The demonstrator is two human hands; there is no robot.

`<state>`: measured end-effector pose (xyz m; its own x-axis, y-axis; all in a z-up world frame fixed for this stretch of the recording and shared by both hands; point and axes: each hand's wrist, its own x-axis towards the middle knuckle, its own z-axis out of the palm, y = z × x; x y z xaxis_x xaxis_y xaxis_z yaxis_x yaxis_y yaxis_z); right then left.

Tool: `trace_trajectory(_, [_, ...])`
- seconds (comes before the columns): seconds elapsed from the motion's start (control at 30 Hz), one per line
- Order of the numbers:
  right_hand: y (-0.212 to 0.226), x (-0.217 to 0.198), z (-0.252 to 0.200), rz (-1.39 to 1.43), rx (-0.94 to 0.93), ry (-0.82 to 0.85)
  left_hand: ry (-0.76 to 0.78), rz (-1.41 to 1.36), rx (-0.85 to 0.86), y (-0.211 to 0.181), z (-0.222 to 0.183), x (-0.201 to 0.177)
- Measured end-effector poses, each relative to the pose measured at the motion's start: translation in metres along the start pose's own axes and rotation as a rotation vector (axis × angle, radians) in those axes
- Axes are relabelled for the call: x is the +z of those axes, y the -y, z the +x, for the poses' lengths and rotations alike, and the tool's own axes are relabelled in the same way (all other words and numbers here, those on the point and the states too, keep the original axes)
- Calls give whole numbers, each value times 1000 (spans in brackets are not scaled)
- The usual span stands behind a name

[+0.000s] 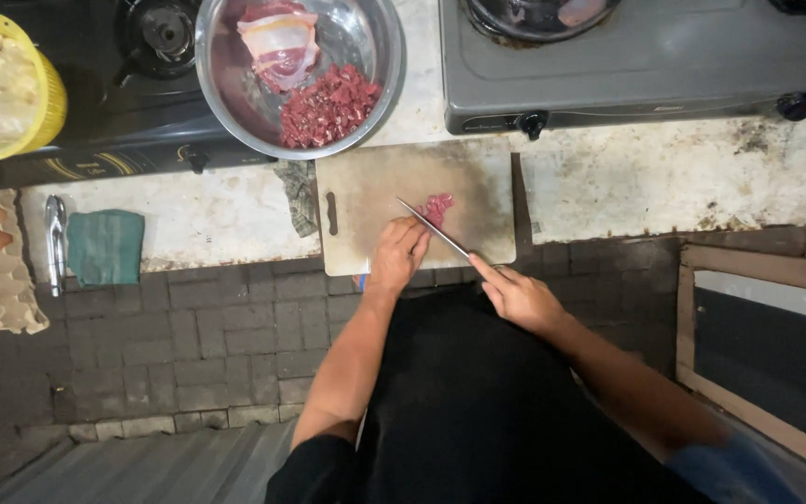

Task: Dicing raw meat on a cutting board and placing the pieces into a bowl

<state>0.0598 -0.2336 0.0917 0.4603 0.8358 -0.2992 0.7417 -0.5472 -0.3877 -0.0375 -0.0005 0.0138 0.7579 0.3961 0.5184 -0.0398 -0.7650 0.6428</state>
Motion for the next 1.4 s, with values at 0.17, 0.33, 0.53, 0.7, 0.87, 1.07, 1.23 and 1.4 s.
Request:
trace_trajectory(0.17, [-22, 14, -28, -104, -32, -55, -31, -28, -7, 8, -5, 9])
trace_trajectory(0.33, [-22, 42, 10, 13, -110, -119, -41, -40, -41, 8, -5, 7])
trace_trajectory(0.53, [-4, 45, 42, 37, -84, -111, 9, -28, -45, 8, -3, 5])
trace_trajectory(0.7, [-50, 64, -5, -67, -76, -112, -21, 10, -36, 17, -11, 15])
trace_trajectory(0.87, [-7, 29, 39, 81, -49, 31, -9, 3, -35, 15, -7, 13])
trace_trajectory(1.07, [12, 32, 77, 82, -148, -70, 7, -14, -29, 10, -5, 3])
trace_trajectory(1.23, [21, -3, 66, 109, -66, 31, 6, -13, -19, 9, -9, 0])
trace_trajectory(1.4, [28, -25, 47, 150, 9, 122, 33, 2, -45, 8, -12, -7])
